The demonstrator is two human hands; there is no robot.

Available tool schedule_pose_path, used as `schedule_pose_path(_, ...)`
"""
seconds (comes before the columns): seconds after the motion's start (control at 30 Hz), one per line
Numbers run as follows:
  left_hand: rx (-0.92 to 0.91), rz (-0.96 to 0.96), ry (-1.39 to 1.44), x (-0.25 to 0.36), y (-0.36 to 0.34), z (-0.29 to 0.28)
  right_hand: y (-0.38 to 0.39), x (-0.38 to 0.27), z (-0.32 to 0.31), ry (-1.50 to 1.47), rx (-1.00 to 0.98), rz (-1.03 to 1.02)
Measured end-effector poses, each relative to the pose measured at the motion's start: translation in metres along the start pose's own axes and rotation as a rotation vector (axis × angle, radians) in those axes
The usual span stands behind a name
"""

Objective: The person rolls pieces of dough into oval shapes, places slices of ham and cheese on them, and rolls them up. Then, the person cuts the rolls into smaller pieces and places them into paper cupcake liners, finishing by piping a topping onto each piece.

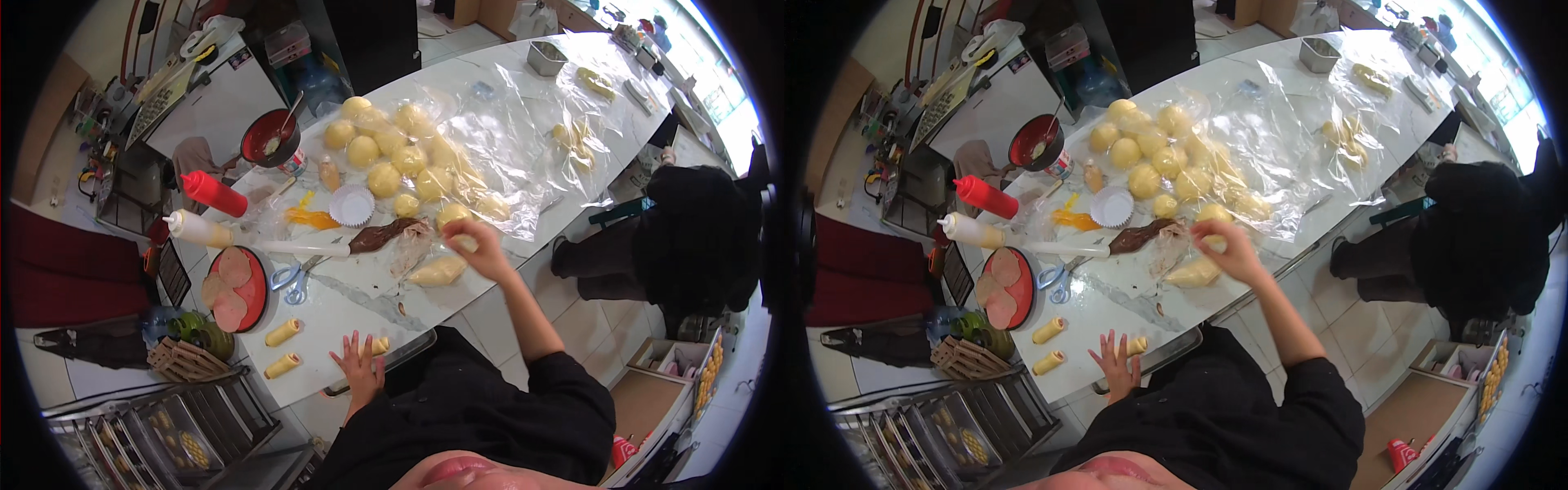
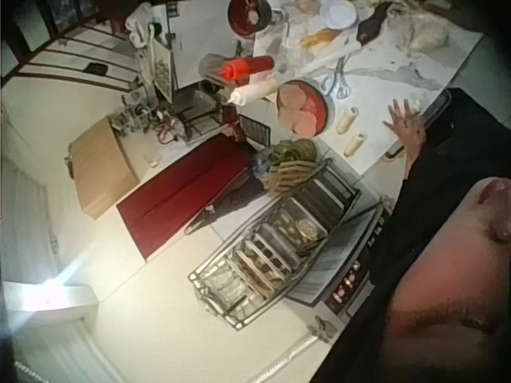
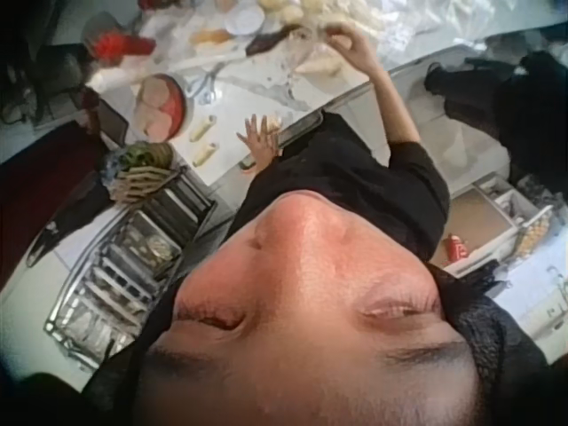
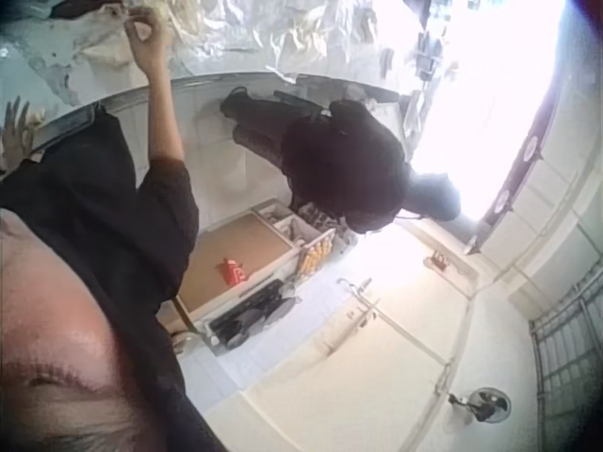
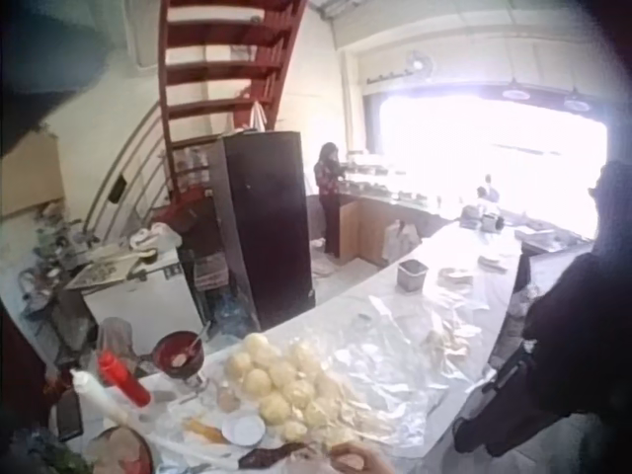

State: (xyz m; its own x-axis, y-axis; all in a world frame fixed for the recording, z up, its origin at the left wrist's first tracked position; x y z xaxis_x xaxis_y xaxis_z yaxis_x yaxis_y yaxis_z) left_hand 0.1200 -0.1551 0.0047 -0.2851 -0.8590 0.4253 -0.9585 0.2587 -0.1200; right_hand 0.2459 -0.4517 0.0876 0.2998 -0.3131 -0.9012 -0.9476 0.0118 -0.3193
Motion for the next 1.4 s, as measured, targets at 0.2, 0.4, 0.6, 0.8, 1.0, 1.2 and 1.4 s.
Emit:
schedule_pose_path(0.2,0.274,-0.063,-0.045,-0.015,-0.054,-0.035,-0.049,-0.003,-0.126,0.362,0.263,-0.113)
schedule_pose_path(0.4,0.779,-0.233,-0.11,-0.003,-0.071,-0.108,-0.167,0.105,-0.28,0.702,0.2,-0.02)
schedule_pose_path(0.6,0.932,-0.472,-0.252,0.042,-0.074,-0.106,-0.262,0.285,-0.349,1.052,-0.284,0.274)
schedule_pose_path(0.8,0.805,-0.352,-0.436,0.114,-0.128,-0.092,-0.29,0.351,-0.366,1.101,-0.551,0.411)
schedule_pose_path(1.0,0.818,-0.433,-0.397,0.124,-0.138,-0.08,-0.313,0.349,-0.332,1.168,-0.649,0.322)
schedule_pose_path(1.2,0.84,-0.449,-0.6,0.123,-0.166,-0.064,-0.312,0.341,-0.357,1.096,-0.463,0.173)
schedule_pose_path(1.4,0.669,-0.474,-0.392,0.078,-0.144,-0.068,-0.334,0.246,-0.369,0.96,0.115,0.047)
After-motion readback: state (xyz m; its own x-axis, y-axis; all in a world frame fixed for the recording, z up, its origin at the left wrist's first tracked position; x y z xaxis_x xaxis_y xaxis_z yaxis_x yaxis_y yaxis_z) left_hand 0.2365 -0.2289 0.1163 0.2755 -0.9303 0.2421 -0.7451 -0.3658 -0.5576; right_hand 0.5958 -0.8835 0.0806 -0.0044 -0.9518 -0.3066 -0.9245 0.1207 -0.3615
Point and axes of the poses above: each hand's wrist, its own y-axis away from the middle knuckle, its own z-axis out of the palm, x = y × z, the point moved 8 cm from there along -y, towards the middle knuckle, and after that the axes turned 4 degrees about -z, right-handed, at the moved point
